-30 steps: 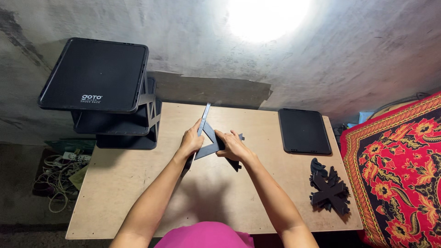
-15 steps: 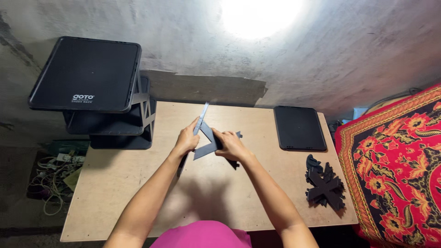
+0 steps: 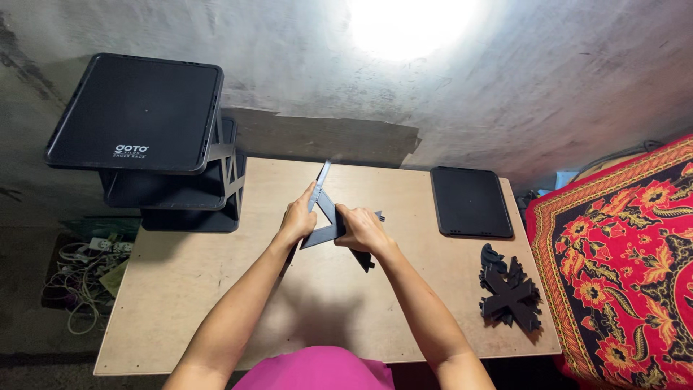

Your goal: The person disassembles and reassembles a black plastic shoe rack on a wooden table. They remove the top tray, detach the X-shaped support frame, separate the base tray, then reattach the frame and replace the top tray.

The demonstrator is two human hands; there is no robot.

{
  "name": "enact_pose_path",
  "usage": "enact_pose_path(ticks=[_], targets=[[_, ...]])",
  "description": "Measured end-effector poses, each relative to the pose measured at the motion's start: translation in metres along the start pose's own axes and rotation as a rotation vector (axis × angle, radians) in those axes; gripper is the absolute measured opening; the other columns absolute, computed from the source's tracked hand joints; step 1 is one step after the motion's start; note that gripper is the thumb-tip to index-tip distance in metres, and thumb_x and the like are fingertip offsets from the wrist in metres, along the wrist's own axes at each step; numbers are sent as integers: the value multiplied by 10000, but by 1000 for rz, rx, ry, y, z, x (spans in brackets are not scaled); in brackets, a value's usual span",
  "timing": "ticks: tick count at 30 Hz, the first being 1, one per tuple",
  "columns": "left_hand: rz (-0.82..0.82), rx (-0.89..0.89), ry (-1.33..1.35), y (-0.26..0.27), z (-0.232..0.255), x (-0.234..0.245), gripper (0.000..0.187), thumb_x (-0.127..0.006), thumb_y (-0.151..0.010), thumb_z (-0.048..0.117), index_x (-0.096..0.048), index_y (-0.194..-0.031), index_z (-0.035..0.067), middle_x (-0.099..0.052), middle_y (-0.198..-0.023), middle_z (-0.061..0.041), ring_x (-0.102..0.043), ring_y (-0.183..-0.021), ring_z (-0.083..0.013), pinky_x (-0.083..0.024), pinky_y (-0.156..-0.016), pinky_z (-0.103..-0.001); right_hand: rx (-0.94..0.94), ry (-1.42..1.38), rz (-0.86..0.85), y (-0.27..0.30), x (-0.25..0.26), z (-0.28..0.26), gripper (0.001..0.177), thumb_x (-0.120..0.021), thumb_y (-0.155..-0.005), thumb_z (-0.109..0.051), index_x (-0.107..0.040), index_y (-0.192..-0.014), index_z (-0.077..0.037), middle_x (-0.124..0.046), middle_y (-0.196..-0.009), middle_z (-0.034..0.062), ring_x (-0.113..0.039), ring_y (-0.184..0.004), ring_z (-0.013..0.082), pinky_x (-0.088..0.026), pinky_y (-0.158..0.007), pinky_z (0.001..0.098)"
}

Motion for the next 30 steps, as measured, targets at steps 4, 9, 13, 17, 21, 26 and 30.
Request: enact_pose_path(ticks=[4, 9, 13, 17, 21, 26, 30], targets=[[-22, 16, 18, -3, -3, 0, 863, -560, -754, -17, -376, -1568, 200, -689, -1134, -313, -676, -1090, -437, -520, -957, -466, 693, 199, 699, 32, 45, -41, 962, -785, -430, -192, -516, -1342, -43, -767, -1001, 185, -702, -1016, 419, -527, -845, 494], [-25, 49, -1, 3, -5, 2, 856, -549, -783, -8, -368, -1586, 229, -687, -1124, -316, -676, -1080, -441, -523, -952, -468, 195, 44, 220, 13, 17, -22, 819, -744, -675, -186, -501, -1449, -74, -731, -1042, 210, -673, -1092, 410, -508, -974, 491], [-55, 42, -7, 5, 2, -1, 878, -551, -767, -20, -364, -1586, 233, -687, -1128, -316, -688, -1069, -430, -526, -944, -466, -34, -27, -40, 11, -1, -4, 822, -718, -763, -173, -434, -1532, -101, -704, -1073, 238, -672, -1097, 393, -525, -1015, 463], [-14, 3, 38, 7, 9, 6, 872, -563, -748, -25, -382, -1565, 221, -684, -1155, -306, -683, -1077, -428, -529, -941, -460, 668, 162, 727, 41, 37, -43, 849, -736, -516, -157, -496, -1321, -28, -750, -951, 169, -727, -964, 377, -514, -868, 510], [-72, 133, 49, 11, 4, 6, 871, -523, -787, -19, -354, -1597, 255, -690, -1159, -300, -712, -1060, -415, -541, -944, -453, 162, 56, 251, 11, 12, -24, 739, -699, -718, -143, -491, -1422, -56, -728, -1046, 209, -689, -1060, 381, -511, -990, 504], [-68, 5, 14, 7, 7, 7, 864, -558, -768, -26, -366, -1576, 212, -672, -1187, -310, -655, -1137, -436, -510, -982, -459, 164, -37, 140, 12, 14, -12, 775, -752, -674, -141, -500, -1398, -36, -719, -1062, 233, -671, -1077, 408, -486, -1048, 552], [-9, -89, 46, 5, 12, 7, 865, -571, -746, -35, -374, -1560, 180, -661, -1216, -312, -629, -1165, -448, -495, -1000, -459, 536, 114, 619, 24, 22, -27, 831, -774, -502, -55, -530, -1293, 22, -757, -951, 188, -704, -926, 407, -421, -953, 623]])
Point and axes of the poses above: each hand's wrist, its own y-axis away from the middle knuckle, its own x-axis out of the back of the hand, z = x × y, the point moved 7 cm from there along -y, towards the middle knuckle
